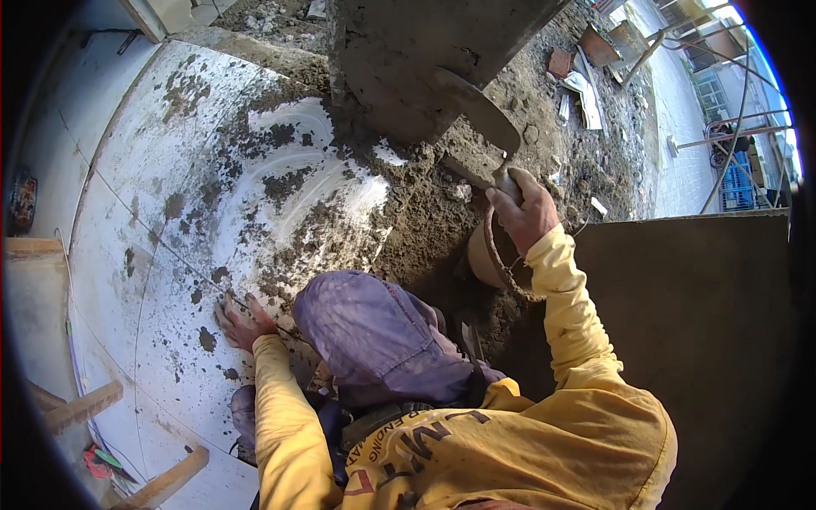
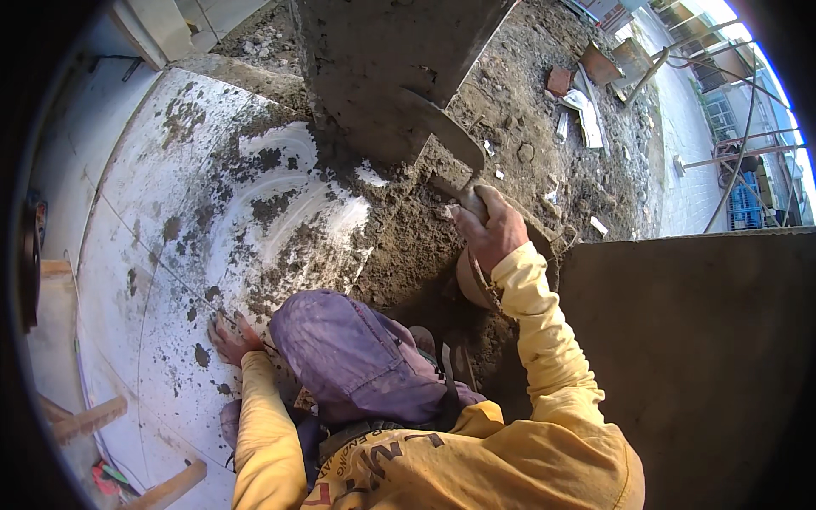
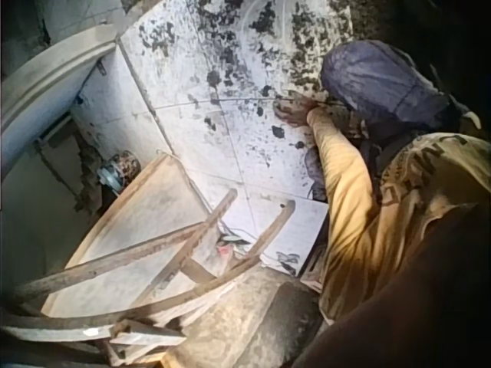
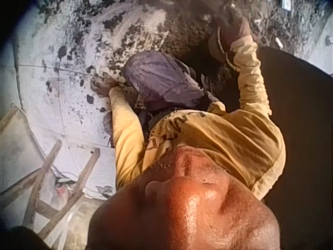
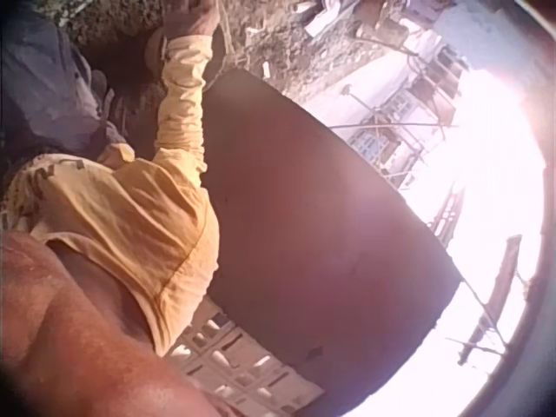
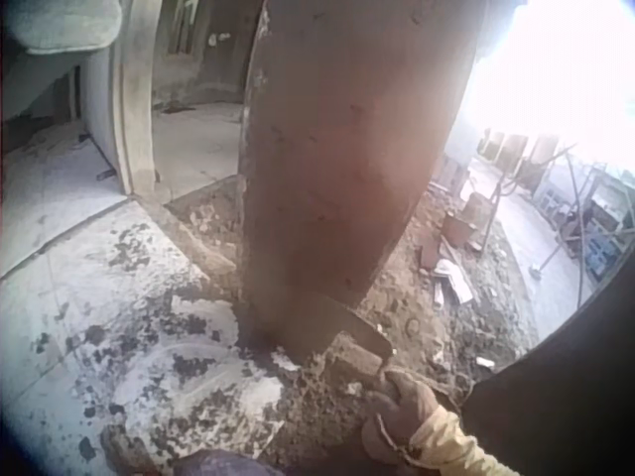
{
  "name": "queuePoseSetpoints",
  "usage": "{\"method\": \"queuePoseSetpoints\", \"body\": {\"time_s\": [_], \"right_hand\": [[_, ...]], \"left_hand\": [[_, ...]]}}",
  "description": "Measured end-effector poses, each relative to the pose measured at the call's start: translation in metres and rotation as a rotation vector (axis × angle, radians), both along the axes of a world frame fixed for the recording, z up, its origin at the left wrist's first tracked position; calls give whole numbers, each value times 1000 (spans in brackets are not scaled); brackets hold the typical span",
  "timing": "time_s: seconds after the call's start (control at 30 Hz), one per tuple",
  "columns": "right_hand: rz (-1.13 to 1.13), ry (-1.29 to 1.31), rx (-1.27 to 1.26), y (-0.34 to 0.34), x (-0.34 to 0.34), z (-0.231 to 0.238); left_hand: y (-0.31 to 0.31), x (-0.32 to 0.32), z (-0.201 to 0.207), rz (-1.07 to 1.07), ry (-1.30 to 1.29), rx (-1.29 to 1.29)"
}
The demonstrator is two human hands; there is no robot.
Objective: The person is applying and smoothing cement mortar onto a concrete wall using a trowel and a wooden float. They scoop mortar from a bucket and spread it along the wall's edge, then use the float to level the surface.
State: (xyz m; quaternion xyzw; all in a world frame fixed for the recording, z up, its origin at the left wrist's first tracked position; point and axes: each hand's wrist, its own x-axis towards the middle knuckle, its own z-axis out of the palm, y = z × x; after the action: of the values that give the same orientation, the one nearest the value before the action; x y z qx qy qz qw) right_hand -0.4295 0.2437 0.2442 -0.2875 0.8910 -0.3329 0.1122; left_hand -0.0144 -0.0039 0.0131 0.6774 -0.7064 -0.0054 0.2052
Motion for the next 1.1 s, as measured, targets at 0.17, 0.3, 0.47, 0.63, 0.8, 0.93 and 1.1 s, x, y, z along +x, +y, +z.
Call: {"method": "queuePoseSetpoints", "body": {"time_s": [0.17, 0.3, 0.47, 0.63, 0.8, 0.93, 1.1], "right_hand": [[41, -39, -47, 21, -1, 1], [-50, -38, -65, 29, 19, -14], [133, -19, -95, -18, 53, -79], [269, -172, 113, -102, 74, -152], [211, -71, 331, -162, 60, -169], [119, -55, 253, -138, 49, -189], [138, -19, 235, -146, 27, -183]], "left_hand": [[1, 1, 1, 37, -19, 55], [3, -8, 11, -6, 20, 48], [-1, 2, 13, -4, 4, 13], [0, 5, 13, -20, 0, -6], [2, -1, 13, -37, 16, -9], [4, -3, 14, -24, 15, -8], [4, -6, 15, -25, 11, 3]]}}
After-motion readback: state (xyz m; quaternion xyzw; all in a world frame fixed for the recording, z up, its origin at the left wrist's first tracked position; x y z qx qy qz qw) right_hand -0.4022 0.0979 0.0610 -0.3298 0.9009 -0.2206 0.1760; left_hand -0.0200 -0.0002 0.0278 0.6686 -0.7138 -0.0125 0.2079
